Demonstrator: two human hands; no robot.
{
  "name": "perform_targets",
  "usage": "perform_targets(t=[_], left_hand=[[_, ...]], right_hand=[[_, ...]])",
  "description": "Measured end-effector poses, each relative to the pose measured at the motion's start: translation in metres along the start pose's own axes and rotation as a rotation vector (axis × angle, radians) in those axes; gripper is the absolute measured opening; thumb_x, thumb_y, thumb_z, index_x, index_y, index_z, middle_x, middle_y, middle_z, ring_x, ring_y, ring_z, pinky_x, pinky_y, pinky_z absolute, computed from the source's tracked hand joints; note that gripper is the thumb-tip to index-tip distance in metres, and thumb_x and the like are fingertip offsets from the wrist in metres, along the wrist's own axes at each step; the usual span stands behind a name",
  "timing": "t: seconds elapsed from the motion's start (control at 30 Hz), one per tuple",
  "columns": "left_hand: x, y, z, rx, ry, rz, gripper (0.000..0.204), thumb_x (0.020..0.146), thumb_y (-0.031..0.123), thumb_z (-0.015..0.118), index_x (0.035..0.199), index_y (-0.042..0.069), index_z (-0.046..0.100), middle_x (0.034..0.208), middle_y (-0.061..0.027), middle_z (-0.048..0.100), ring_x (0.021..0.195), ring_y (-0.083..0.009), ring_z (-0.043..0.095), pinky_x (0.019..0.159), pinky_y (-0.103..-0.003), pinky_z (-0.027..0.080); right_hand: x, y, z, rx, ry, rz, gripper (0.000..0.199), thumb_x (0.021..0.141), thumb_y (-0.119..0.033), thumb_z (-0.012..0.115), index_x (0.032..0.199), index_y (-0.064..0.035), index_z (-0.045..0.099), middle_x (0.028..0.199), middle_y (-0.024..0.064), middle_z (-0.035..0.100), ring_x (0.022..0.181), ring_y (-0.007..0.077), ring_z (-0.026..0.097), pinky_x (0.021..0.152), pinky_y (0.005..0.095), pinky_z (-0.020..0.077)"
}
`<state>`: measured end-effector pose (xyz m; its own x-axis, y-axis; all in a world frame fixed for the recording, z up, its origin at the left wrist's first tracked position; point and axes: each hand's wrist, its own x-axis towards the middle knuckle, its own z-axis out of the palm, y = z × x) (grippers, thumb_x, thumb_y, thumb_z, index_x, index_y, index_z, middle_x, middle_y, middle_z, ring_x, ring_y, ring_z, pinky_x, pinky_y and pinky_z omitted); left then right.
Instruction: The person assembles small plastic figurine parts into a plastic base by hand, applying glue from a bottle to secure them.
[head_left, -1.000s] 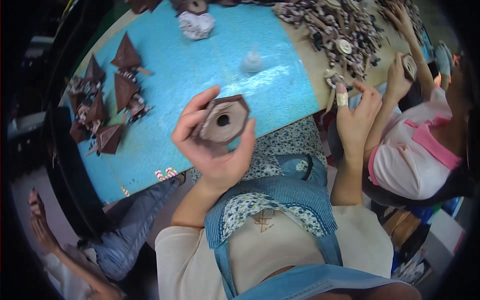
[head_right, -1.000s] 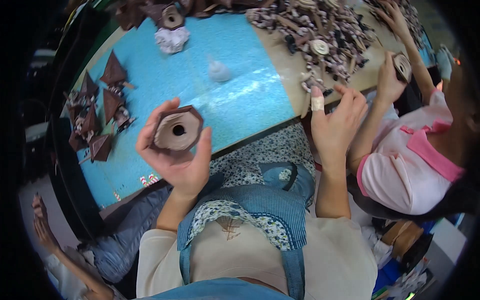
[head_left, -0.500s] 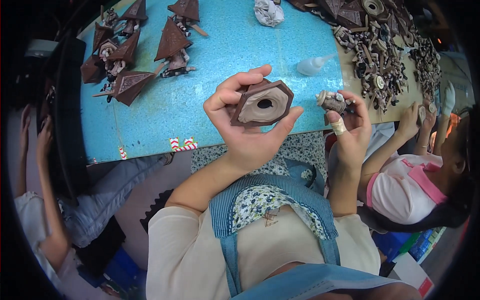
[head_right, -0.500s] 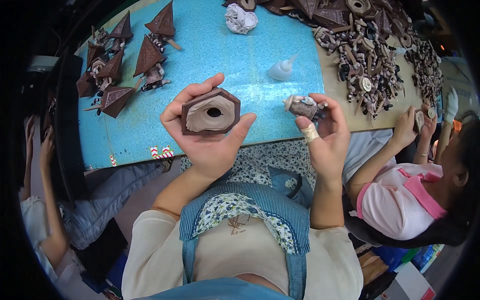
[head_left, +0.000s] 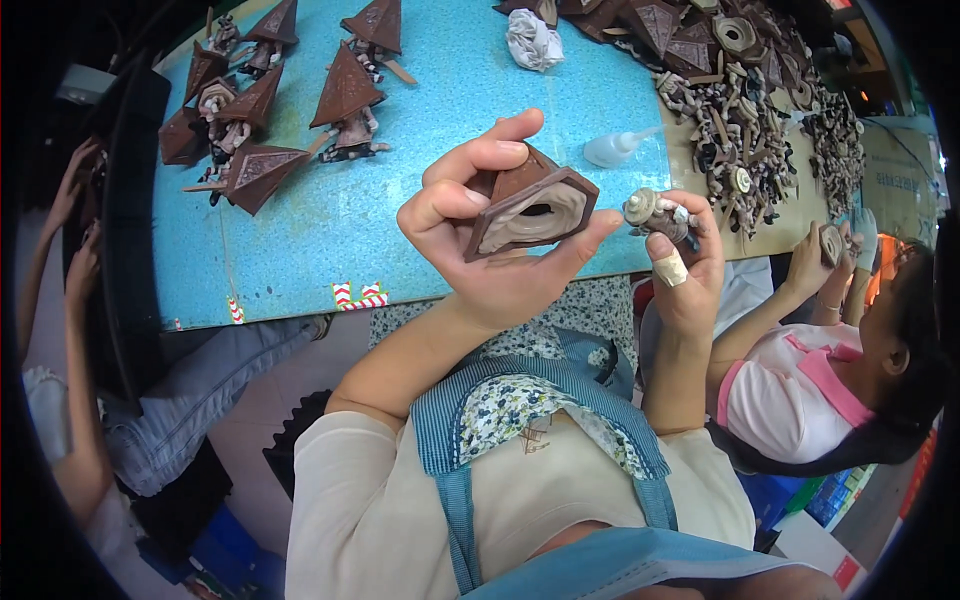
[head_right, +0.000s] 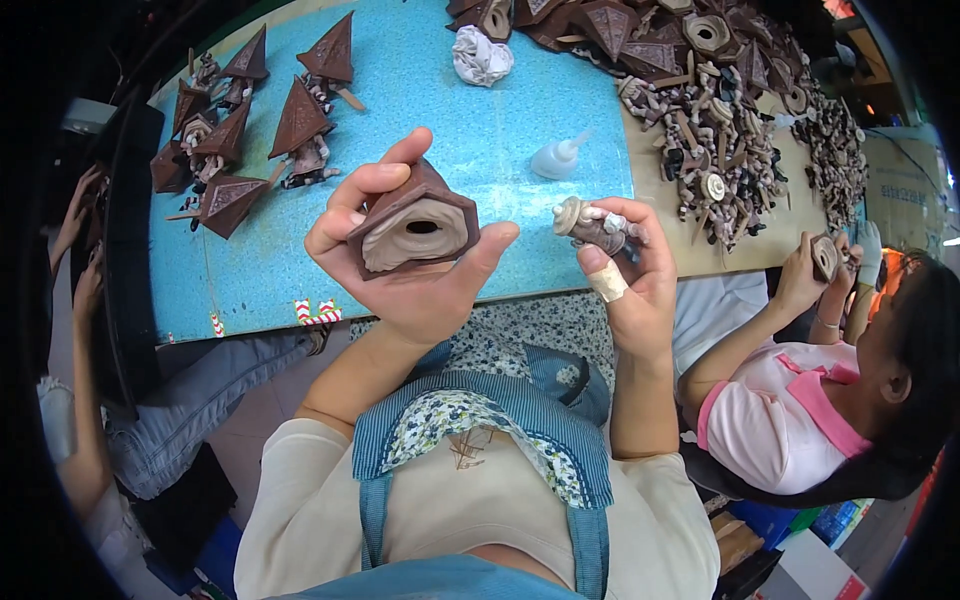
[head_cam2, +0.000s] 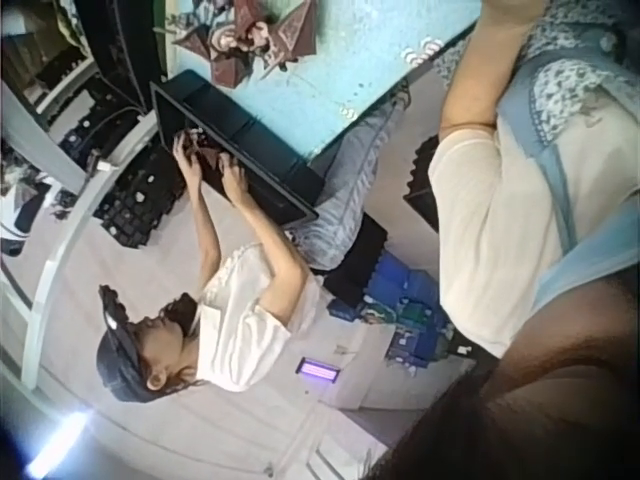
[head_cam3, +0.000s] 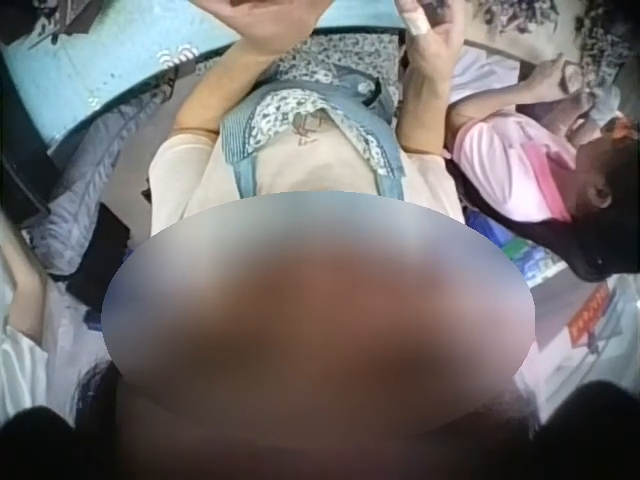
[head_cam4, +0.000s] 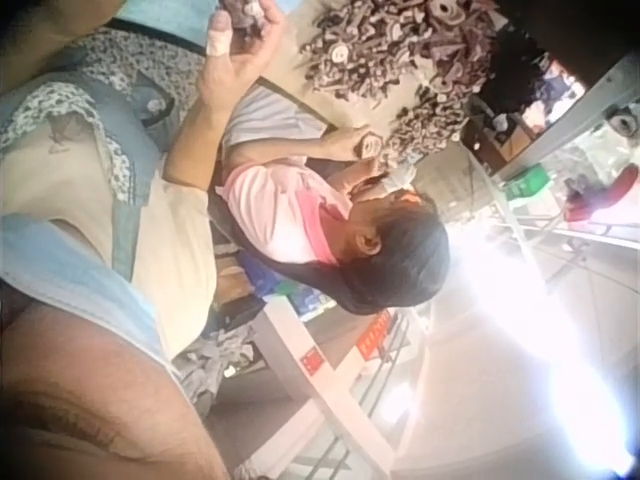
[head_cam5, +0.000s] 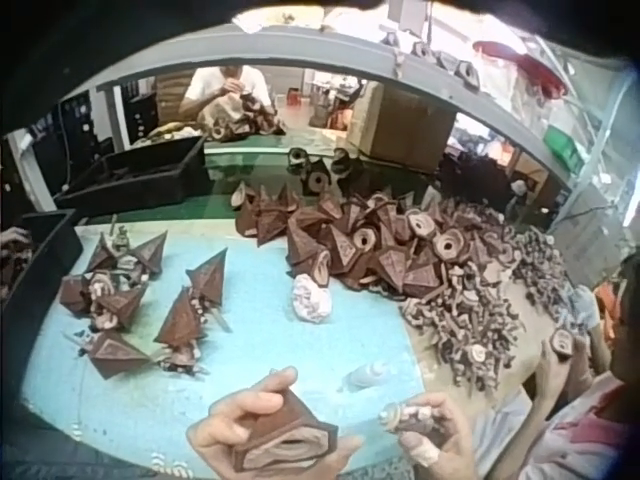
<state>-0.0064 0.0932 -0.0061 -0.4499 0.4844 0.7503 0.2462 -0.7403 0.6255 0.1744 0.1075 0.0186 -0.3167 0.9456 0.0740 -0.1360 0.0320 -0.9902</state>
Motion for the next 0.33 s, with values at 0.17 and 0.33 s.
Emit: perform_targets(t=[0.17,0.33], left_hand=[[-0.006,0.007,0.002,-0.151,-0.076,-0.057,0.086,0.063,0.008,0.087,0.121,0.014,0.024,0.125,-0.0163,0.04,0.117,-0.0361,0.051,0.096,-0.045,0.046],[-0.005,0.024,-0.019,-0.354,-0.436,-0.797,0.072,0.074,0.013,0.08,0.13,0.012,0.035,0.134,-0.0193,0.036,0.122,-0.03,0.049,0.103,-0.048,0.037]], right_hand=[[0.005,-0.012,-0.008,0.009,-0.044,-0.075,0.033,0.083,-0.005,0.066,0.112,0.0007,0.052,0.11,0.0096,0.055,0.1,0.0162,0.056,0.09,0.0292,0.0441],[0.01,-0.019,-0.023,0.021,-0.239,-0.14,0.034,0.081,-0.008,0.067,0.111,0.0007,0.052,0.11,0.0128,0.054,0.102,0.0198,0.054,0.092,0.0322,0.0428]])
